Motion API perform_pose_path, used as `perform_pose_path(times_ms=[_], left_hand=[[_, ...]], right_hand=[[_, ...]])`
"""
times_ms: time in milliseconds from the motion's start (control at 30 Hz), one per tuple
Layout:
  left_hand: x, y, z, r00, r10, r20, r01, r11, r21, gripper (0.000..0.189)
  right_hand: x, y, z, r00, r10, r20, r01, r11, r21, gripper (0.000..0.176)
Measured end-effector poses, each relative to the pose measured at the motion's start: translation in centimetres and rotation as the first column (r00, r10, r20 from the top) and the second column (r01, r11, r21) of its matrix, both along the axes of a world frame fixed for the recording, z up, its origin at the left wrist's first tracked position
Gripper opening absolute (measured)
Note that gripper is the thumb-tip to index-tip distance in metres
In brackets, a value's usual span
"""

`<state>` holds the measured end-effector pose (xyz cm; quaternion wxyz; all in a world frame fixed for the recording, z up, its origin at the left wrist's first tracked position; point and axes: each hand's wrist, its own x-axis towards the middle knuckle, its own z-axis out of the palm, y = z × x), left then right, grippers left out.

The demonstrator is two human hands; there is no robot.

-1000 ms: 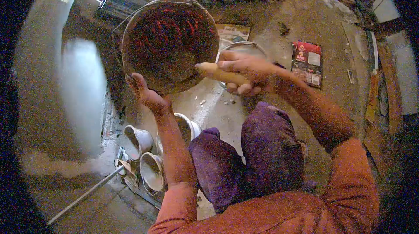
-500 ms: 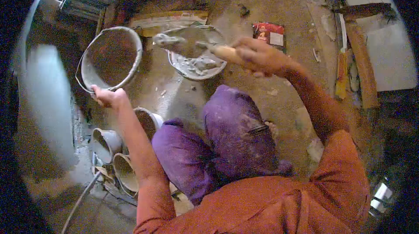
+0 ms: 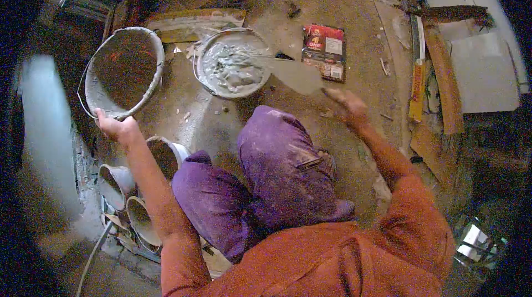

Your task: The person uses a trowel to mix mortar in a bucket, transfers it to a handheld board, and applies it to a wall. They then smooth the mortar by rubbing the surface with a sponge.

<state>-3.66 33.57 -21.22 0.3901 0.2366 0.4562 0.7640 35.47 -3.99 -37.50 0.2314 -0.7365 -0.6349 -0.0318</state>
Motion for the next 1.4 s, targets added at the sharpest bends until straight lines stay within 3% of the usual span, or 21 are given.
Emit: perform_pose_path(times_ms=[100,167,200,233,267,300,367,500,600,633,700,767,833,900,967,1000,1133,1200,1267,1333,1400], left_hand=[[-1.2,1.0,-0.2,0.993,-0.121,0.015,0.121,0.992,0.047,0.048],[-0.3,0.8,-0.3,0.983,-0.183,-0.033,0.185,0.98,0.078,0.047],[0.6,0.3,-0.1,0.978,-0.202,-0.046,0.206,0.975,0.085,0.047],[1.4,-0.3,0.1,0.968,-0.243,-0.062,0.248,0.963,0.105,0.047],[2.0,-0.5,0.4,0.955,-0.286,-0.081,0.295,0.947,0.131,0.048],[2.4,-0.6,0.4,0.941,-0.328,-0.083,0.337,0.929,0.15,0.047],[2.9,-1.1,0.6,0.941,-0.319,-0.11,0.334,0.927,0.172,0.044],[3.2,-3.4,2.9,0.935,-0.347,-0.071,0.354,0.912,0.207,0.038],[2.7,-3.0,2.6,0.931,-0.334,-0.146,0.361,0.904,0.229,0.032],[3.3,-3.5,3.2,0.935,-0.335,-0.119,0.354,0.908,0.224,0.027],[3.7,-3.3,2.7,0.923,-0.365,-0.123,0.384,0.893,0.236,0.026],[4.6,-3.8,2.8,0.912,-0.4,-0.088,0.41,0.886,0.216,0.027],[5.1,-3.2,1.9,0.878,-0.472,-0.081,0.476,0.841,0.257,0.028],[5.5,-4.0,2.3,0.816,-0.57,-0.091,0.567,0.761,0.315,0.03],[5.6,-4.8,2.9,0.802,-0.594,-0.067,0.584,0.754,0.303,0.03],[5.6,-5.1,3.1,0.789,-0.614,-0.035,0.597,0.75,0.285,0.03],[4.7,-5.0,3.9,0.862,-0.486,-0.148,0.507,0.804,0.311,0.03],[4.4,-4.8,3.6,0.88,-0.402,-0.253,0.461,0.852,0.25,0.029],[4.4,-4.3,2.3,0.892,-0.396,-0.217,0.441,0.867,0.231,0.028],[4.9,-4.1,2.2,0.853,-0.385,-0.351,0.486,0.832,0.268,0.028],[5.4,-4.8,2.8,0.848,-0.4,-0.348,0.508,0.8,0.319,0.031]], right_hand=[[1.6,-2.4,1.1,0.994,0.006,-0.11,0.0,0.999,0.053,0.058],[1.5,-2.5,0.6,0.92,-0.184,-0.345,0.192,0.981,-0.013,0.047],[1.3,-1.2,1.1,0.922,-0.165,-0.351,0.175,0.985,-0.005,0.047],[1.0,0.6,1.5,0.668,-0.221,-0.711,0.153,0.975,-0.159,0.044],[0.7,2.3,1.7,0.283,-0.291,-0.914,0.061,0.956,-0.286,0.042],[0.4,3.5,1.6,0.283,-0.268,-0.921,0.05,0.963,-0.265,0.042],[0.0,5.5,1.5,-0.322,-0.328,-0.888,-0.16,0.944,-0.29,0.038],[0.4,1.8,3.0,-0.398,-0.44,-0.805,-0.07,0.89,-0.451,0.031],[1.9,-1.2,7.5,-0.023,-0.466,-0.884,0.006,0.885,-0.466,0.031],[2.1,-0.7,9.3,-0.018,-0.456,-0.89,0.002,0.89,-0.456,0.031],[1.2,0.8,13.5,0.433,-0.262,-0.862,0.04,0.961,-0.272,0.03],[-2.4,5.1,20.9,0.557,-0.152,-0.816,-0.071,0.971,-0.229,0.031],[-5.4,9.8,21.7,0.751,0.126,-0.648,-0.113,0.992,0.062,0.037],[-8.2,14.1,23.9,0.937,0.105,-0.333,-0.107,0.994,0.012,0.041],[-11.0,18.2,23.7,0.994,0.063,-0.088,-0.056,0.995,0.082,0.039],[-12.0,18.9,23.2,0.994,0.065,-0.089,-0.057,0.994,0.088,0.039],[-13.8,18.7,21.5,0.954,0.255,0.159,-0.276,0.953,0.124,0.029],[-13.1,18.1,21.8,0.899,0.401,0.178,-0.4,0.916,-0.045,0.032],[-12.3,18.2,23.3,0.904,0.385,0.185,-0.385,0.922,-0.035,0.033],[-12.2,19.4,24.1,0.983,0.154,0.101,-0.167,0.976,0.14,0.036],[-12.6,20.0,22.9,0.984,0.091,0.151,-0.105,0.99,0.089,0.04]])
